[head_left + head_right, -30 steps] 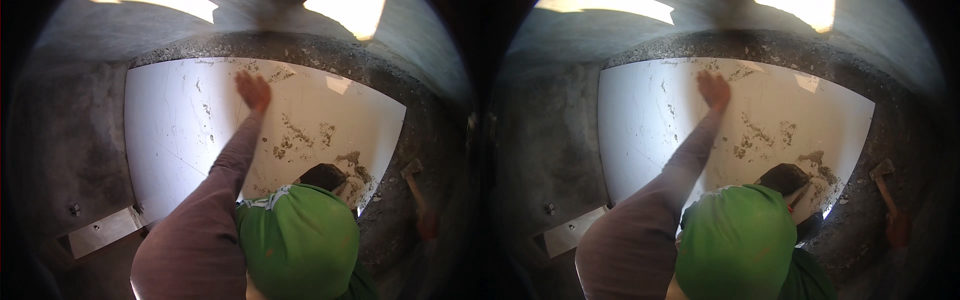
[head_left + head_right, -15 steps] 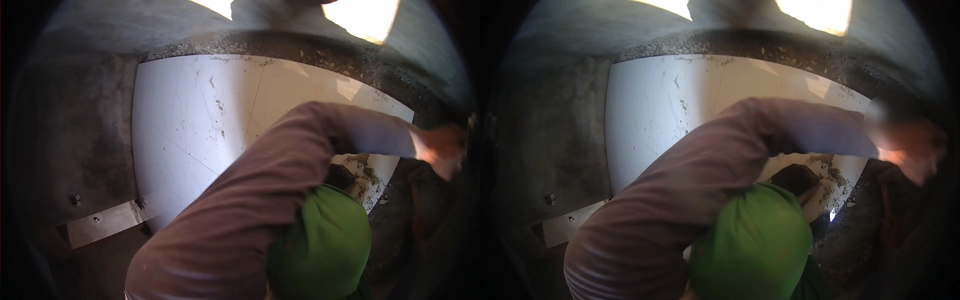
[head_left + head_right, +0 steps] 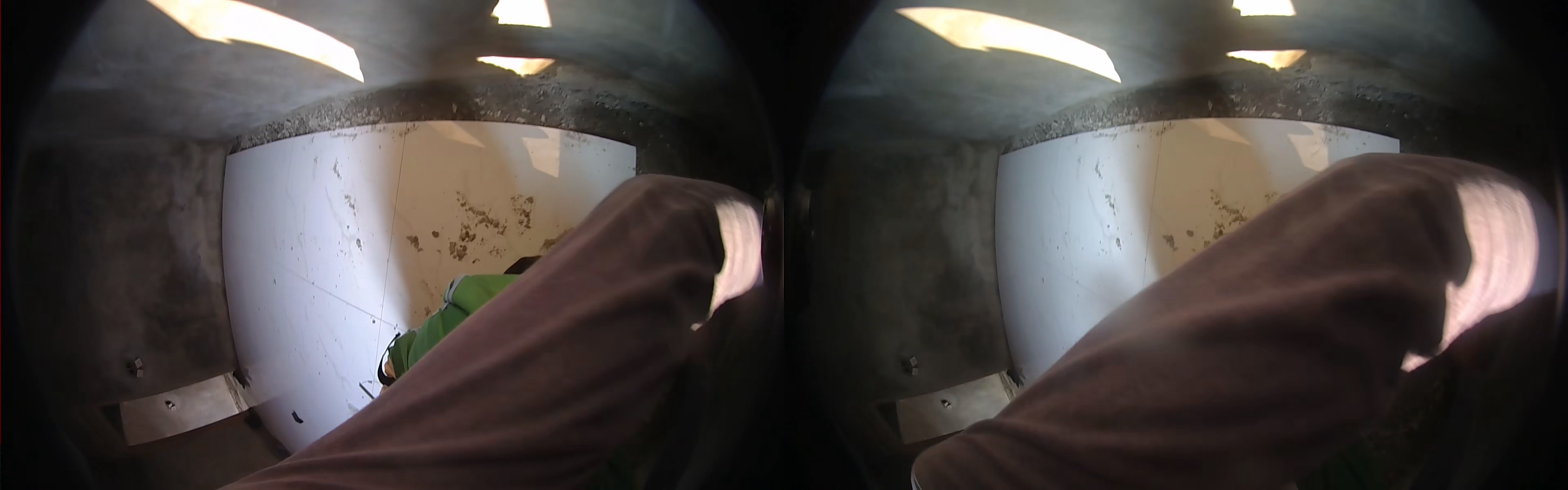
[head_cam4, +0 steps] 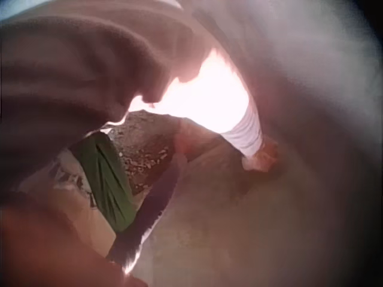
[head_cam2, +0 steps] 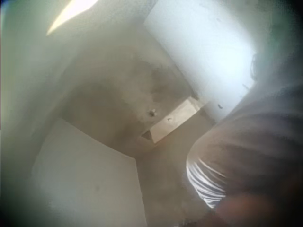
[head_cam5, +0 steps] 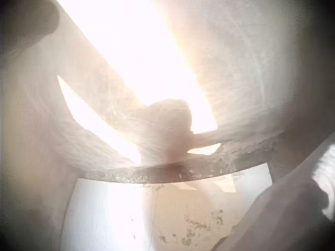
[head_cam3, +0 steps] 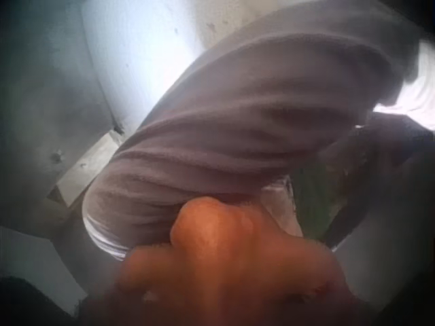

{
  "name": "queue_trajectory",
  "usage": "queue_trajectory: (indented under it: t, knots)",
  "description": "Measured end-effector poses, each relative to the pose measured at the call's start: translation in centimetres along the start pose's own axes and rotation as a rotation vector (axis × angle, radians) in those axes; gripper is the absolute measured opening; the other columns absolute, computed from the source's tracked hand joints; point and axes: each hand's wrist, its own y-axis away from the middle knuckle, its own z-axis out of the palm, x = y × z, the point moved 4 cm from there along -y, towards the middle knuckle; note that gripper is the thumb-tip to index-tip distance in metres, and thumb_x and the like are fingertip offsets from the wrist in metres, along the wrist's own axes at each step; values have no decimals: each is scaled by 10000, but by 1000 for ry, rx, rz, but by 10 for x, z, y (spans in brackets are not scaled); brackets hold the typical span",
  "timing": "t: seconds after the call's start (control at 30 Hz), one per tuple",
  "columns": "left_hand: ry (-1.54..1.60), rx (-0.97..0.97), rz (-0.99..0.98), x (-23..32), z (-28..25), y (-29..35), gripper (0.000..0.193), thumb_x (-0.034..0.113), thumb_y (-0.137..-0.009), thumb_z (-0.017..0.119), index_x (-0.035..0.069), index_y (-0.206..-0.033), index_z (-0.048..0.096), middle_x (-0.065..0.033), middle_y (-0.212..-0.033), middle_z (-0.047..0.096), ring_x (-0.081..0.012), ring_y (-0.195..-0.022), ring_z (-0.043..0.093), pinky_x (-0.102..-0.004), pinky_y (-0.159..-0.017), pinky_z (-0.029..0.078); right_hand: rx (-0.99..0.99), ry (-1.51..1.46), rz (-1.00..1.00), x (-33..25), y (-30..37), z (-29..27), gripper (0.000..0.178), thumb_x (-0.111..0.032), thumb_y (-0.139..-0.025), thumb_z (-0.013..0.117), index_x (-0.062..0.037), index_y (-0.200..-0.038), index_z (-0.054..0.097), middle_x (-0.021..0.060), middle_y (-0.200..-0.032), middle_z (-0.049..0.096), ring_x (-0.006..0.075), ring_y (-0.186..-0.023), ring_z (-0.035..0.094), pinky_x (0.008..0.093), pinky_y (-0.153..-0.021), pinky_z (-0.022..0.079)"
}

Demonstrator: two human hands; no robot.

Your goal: The person levels a concrete floor by striking it with a hammer and clearing away loose debris with their hands while a tile is positioned on one section.

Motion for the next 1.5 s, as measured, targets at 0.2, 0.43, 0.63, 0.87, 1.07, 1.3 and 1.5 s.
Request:
queue_trajectory:
  t: [0.2, 0.43, 0.63, 0.87, 1.07, 1.3, 1.5]
  knots:
    - [-89, -128, 14, -19, 52, 60, 419, 458, -856, 775, 246, -1217, 806, -53, -1379, 696, -273, -1425, 519, -516, -1189, 430, -111, 107, 325, 79, 46, 14, 467, -388, -1073, 665, 18, -1295, 728, 218, -1174, 765, 365, -1025, 746, 495, -895, 604]
    - [105, 202, -560, -140, 131, 352, 789, 294, -933, 667, -41, -1603, 419, -399, -1676, 296, -561, -1587, 228, -588, -1312, 224, 105, 6, 97, 50, 120, -2, 412, -243, -1044, 661, -22, -1391, 665, 271, -1298, 694, 457, -1212, 666, 522, -1045, 532]
    - [-9, 409, -1093, -179, 155, 472, 823, 354, -1057, 569, -94, -1672, 254, -364, -1745, 194, -528, -1641, 143, -646, -1312, 143, 201, 69, 414, 145, 98, 93, 401, -280, -1012, 706, -23, -1320, 719, 231, -1249, 748, 403, -1148, 734, 488, -978, 581]
    - [-126, 443, -859, -221, 200, 494, 825, 454, -1100, 545, -34, -1701, 261, -326, -1766, 210, -549, -1630, 159, -670, -1300, 137, 385, -455, 180, 99, 75, 103, 280, -322, -1010, 786, -50, -1074, 761, 69, -863, 712, 206, -800, 652, 423, -711, 541]
    - [-98, 65, -773, -212, 141, 381, 972, 652, -1063, 537, 81, -1755, 163, -284, -1806, 89, -606, -1627, 41, -716, -1286, 86, 584, -719, 408, 47, 125, -24, 471, -474, -1005, 780, -7, -1008, 723, 82, -726, 675, 180, -710, 638, 410, -665, 522]
    - [-100, -105, -383, -249, 112, 349, 1042, 609, -1011, 673, 108, -1759, 148, -303, -1783, 172, -475, -1669, 107, -681, -1316, 62, 454, -680, 621, 28, 128, -25, 721, -724, -990, 643, -21, -1127, 728, 177, -882, 750, 342, -856, 759, 480, -796, 580]
    - [-13, -595, -666, -231, 43, 306, 971, 421, -1012, 704, 111, -1753, 158, -244, -1769, 291, -394, -1632, 313, -424, -1297, 336, 677, -275, 44, -14, 121, -47, 753, -765, -957, 650, -59, -1212, 713, 237, -873, 758, 405, -798, 766, 530, -771, 593]
